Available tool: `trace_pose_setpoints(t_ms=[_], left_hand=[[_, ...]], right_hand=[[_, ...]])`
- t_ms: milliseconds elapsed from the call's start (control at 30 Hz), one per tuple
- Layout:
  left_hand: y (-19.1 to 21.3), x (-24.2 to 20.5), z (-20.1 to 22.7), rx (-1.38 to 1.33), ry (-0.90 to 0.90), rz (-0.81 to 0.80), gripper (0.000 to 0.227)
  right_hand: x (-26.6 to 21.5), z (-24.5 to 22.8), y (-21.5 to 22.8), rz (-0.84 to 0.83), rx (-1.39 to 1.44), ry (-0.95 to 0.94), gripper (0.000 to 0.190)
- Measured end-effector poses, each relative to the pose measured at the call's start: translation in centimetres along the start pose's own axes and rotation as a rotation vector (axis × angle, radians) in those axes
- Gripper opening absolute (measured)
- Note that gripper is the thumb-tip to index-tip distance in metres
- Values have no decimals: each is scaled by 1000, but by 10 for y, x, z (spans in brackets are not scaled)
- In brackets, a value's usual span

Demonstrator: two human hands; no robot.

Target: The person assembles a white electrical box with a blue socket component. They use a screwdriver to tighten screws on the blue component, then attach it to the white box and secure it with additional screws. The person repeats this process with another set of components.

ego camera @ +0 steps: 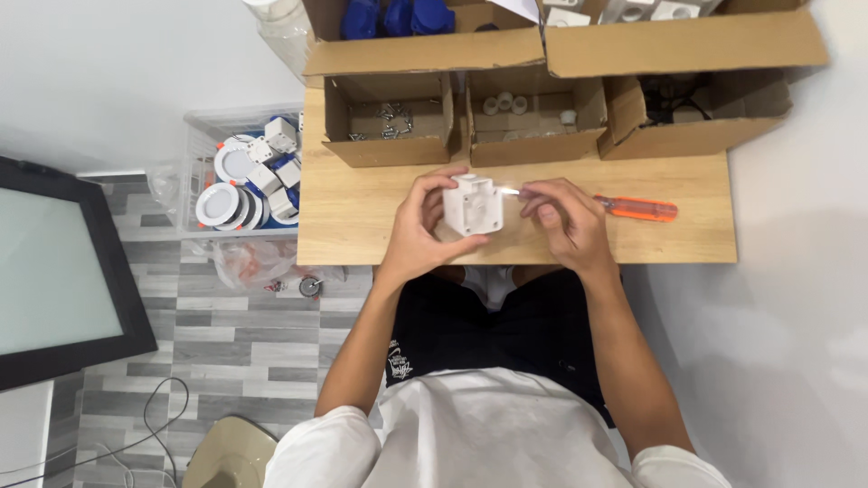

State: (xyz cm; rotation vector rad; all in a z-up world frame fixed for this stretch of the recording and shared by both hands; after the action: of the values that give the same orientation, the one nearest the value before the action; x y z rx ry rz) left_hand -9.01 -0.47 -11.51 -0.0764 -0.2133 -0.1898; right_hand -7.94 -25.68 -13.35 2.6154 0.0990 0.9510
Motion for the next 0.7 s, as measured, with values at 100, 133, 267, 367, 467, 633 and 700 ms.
trace_pose_setpoints(t_ms=[100,133,267,367,467,633,700], left_hand=[[-15,9,-1,-62,-95,-59,82],[-18,13,-6,-89,-132,-78,81],[-29,20,-9,-144,-195,-131,78],[-29,24,-3,-58,-248,-153,74],[-19,26,-1,95,-264,-150,84],[-16,17,-30,52,-142,-144,98],[-15,17,-36,48,-117,-155,94]], right_hand=[[-5,4,-2,-25,46,-32,46],[-8,6,-3,-58,28,-41,55],[-3,4,0,-59,34,-46,59],[2,-3,-2,-10,84,-14,56],[-2,4,-2,43,127,-8,64],[1,-6,-1,77,74,39,62],[2,-9,0,68,32,67,61]])
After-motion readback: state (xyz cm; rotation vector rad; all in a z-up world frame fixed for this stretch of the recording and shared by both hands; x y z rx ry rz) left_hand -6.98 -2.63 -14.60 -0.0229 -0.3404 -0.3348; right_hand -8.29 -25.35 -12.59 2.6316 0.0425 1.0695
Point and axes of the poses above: each hand's wrist, its own x-axis towards the middle knuckle, its own y-axis out of the back of the hand, z = x × y, the point moved 1 cm from there along x, towards the middle knuckle, and after that the axes turned 2 degrees about -x, right-handed, at the moved point
